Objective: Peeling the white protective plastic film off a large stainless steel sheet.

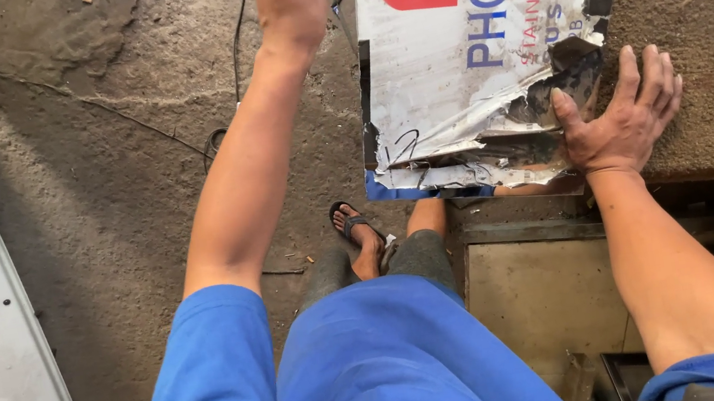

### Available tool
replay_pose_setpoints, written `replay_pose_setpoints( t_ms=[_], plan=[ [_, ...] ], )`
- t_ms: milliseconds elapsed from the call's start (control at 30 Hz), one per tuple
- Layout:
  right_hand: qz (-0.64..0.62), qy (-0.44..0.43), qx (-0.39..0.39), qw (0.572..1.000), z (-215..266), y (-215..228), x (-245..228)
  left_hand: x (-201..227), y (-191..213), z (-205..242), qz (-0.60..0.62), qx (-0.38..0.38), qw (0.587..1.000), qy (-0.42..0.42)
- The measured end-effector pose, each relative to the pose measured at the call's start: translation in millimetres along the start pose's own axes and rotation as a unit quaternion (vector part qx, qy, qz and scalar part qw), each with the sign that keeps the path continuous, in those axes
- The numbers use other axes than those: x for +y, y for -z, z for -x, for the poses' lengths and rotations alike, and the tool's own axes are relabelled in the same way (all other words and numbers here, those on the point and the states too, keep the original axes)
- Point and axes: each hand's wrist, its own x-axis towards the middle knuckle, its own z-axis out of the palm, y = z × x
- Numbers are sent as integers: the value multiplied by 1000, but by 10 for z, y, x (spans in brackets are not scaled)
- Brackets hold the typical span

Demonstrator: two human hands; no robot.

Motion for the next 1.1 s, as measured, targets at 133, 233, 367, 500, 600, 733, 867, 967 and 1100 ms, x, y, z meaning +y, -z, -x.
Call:
replay_pose_setpoints(
  t_ms=[133, 233, 367, 500, 600, 733, 867, 967, 1100],
  plan=[
    [-2, -3, -5, 1000, -16, 42, -40, 163, 118, 428, 60, -33, 995, 68],
    [1, 2, -3, 1000, 1, 44, -25, 366, 90, 861, 96, -161, 969, 160],
    [6, 12, 7, 1000, -17, 7, -14, 156, -226, 1098, 134, -58, 987, 72],
    [7, 1, -4, 1000, -13, 18, -13, -97, -376, 1075, 86, -34, 991, -101],
    [3, -6, -9, 1000, -24, 25, -36, -47, -211, 907, -154, -17, 955, -252],
    [9, -9, -10, 1000, -23, 14, -26, -15, -171, 800, -250, -52, 919, -301],
    [3, -6, -7, 1000, -16, 38, -37, -86, -302, 851, -287, -77, 918, -262],
    [2, -19, -21, 1000, -20, 37, -26, -76, -398, 939, -272, -34, 938, -210],
    [-6, -26, -31, 999, -34, 64, -55, -14, -487, 1071, -96, 12, 990, -106]
  ],
)
